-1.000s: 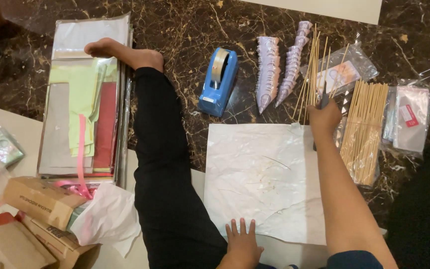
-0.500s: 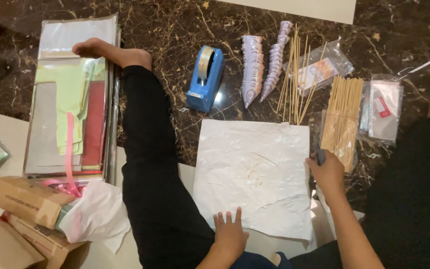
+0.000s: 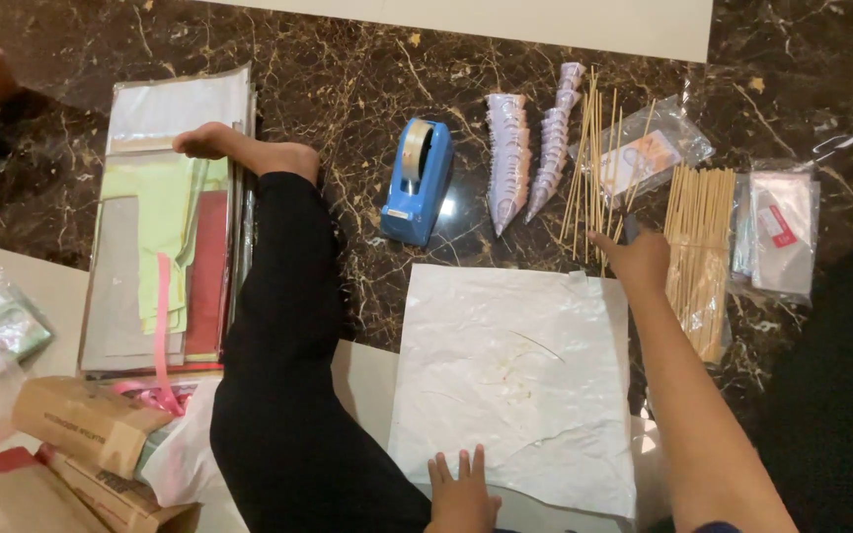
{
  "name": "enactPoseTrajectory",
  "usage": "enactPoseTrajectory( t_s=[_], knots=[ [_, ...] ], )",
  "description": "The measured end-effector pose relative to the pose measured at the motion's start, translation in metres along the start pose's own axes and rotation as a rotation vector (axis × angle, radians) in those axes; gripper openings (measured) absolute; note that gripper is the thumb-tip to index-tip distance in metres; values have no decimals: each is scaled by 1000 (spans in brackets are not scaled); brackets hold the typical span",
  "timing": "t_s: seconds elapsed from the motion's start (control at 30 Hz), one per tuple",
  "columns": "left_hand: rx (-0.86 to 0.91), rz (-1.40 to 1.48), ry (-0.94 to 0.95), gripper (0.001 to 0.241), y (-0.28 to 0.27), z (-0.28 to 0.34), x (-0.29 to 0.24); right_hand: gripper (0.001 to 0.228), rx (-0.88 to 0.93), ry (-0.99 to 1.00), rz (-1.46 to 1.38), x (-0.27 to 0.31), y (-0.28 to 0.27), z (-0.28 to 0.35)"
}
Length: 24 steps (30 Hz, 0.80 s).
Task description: Preparing bamboo sticks by scraping them with a utility knife while sitting on the floor.
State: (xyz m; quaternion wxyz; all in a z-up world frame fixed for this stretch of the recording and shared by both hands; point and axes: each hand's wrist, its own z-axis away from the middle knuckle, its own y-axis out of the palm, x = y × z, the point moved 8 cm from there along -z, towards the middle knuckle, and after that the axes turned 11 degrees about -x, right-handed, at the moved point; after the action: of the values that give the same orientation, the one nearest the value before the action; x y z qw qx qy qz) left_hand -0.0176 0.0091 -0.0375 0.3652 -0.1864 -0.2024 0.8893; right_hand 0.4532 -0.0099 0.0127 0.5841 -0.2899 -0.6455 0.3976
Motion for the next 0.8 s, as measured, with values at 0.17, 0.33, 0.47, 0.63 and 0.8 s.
enactPoseTrajectory(
  t_s=[0.17, 0.33, 0.47, 0.63, 0.8],
  knots=[
    [51, -9, -69, 86, 25, -36, 6, 102, -30, 135, 292, 25, 40, -21],
    [-138, 5, -57, 99, 109, -104, 28, 49, -291, -132, 151, 39, 54, -27],
    [-153, 91, -42, 98, 95, -97, 21, 36, -215, -105, 245, 33, 53, -53],
    [-811, 31, 43, 106, 91, -115, 10, 32, -317, -180, 259, 21, 41, -88],
    [-1115, -118, 60, 102, 26, -82, -17, 26, -312, -280, 121, 4, 34, -113]
  ],
)
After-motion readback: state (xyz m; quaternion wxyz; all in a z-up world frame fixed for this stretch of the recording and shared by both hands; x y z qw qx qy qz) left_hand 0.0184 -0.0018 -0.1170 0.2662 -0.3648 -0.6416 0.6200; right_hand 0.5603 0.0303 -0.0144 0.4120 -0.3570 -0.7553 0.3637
